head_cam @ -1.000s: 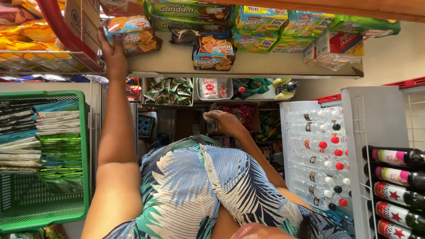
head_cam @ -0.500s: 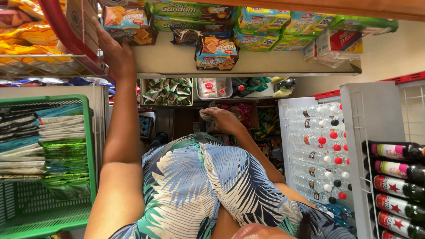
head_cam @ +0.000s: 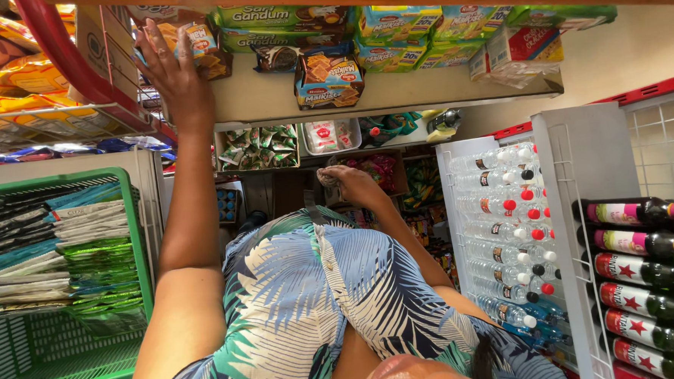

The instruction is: The person organizes and restocks various packaged snacks, biscuits, and food items on shelves in a grocery store, reaching into boxes and placing individual packs into designated slots.

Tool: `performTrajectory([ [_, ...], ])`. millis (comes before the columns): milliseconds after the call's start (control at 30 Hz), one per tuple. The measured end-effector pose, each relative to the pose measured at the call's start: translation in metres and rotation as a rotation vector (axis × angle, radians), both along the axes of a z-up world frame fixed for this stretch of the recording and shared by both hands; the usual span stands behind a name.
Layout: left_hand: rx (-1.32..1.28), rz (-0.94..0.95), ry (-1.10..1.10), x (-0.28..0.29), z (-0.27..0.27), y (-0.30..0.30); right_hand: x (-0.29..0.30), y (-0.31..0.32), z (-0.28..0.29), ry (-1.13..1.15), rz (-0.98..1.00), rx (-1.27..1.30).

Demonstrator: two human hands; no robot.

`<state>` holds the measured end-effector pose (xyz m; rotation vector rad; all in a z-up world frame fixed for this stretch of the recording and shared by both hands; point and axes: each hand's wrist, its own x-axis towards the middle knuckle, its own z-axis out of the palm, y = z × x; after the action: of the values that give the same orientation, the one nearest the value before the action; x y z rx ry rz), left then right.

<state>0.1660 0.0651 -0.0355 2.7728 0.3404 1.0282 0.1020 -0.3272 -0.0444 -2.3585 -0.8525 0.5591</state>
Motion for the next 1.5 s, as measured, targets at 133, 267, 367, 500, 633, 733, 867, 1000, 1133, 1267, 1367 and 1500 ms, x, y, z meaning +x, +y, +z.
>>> performTrajectory([
  [133, 0.028, 0.002, 0.057, -0.001, 0.0, 0.006, -0.004, -0.003, -0.003, -0.001, -0.016, -0.001],
  [267, -0.016, -0.065, -0.07, -0.006, 0.024, -0.026, -0.004, -0.005, -0.009, -0.009, -0.039, 0.019],
  [367, -0.2, -0.443, 0.015, 0.001, 0.038, -0.085, -0.004, -0.006, -0.01, -0.041, -0.028, 0.03],
  [500, -0.14, -0.693, 0.141, 0.023, 0.056, -0.141, -0.007, -0.007, -0.004, -0.051, -0.05, 0.022],
  [633, -0.076, -0.629, 0.276, 0.022, 0.071, -0.154, -0.011, -0.009, 0.011, -0.006, -0.122, 0.081],
  [733, -0.165, -0.692, 0.175, 0.01, 0.078, -0.155, -0.017, -0.01, 0.016, 0.018, -0.166, 0.116],
  [867, -0.152, -0.767, 0.085, -0.016, 0.09, -0.136, -0.016, -0.014, 0.01, -0.038, -0.15, 0.142],
  [1000, -0.173, -0.549, 0.021, -0.054, 0.108, -0.073, -0.011, -0.018, 0.005, -0.048, -0.182, 0.15],
  [1133, -0.264, -0.418, 0.04, -0.078, 0.107, -0.036, -0.005, -0.008, 0.003, -0.081, -0.109, 0.122],
  [1267, -0.214, -0.336, 0.075, -0.085, 0.091, -0.02, -0.001, 0.008, 0.006, -0.073, -0.087, 0.076],
  [1367, -0.22, -0.34, 0.051, -0.09, 0.077, -0.016, 0.003, 0.014, 0.013, -0.193, 0.017, 0.194],
  [1500, -0.108, -0.255, 0.024, -0.089, 0.057, -0.017, 0.016, 0.011, 0.036, -0.12, -0.096, 0.436],
])
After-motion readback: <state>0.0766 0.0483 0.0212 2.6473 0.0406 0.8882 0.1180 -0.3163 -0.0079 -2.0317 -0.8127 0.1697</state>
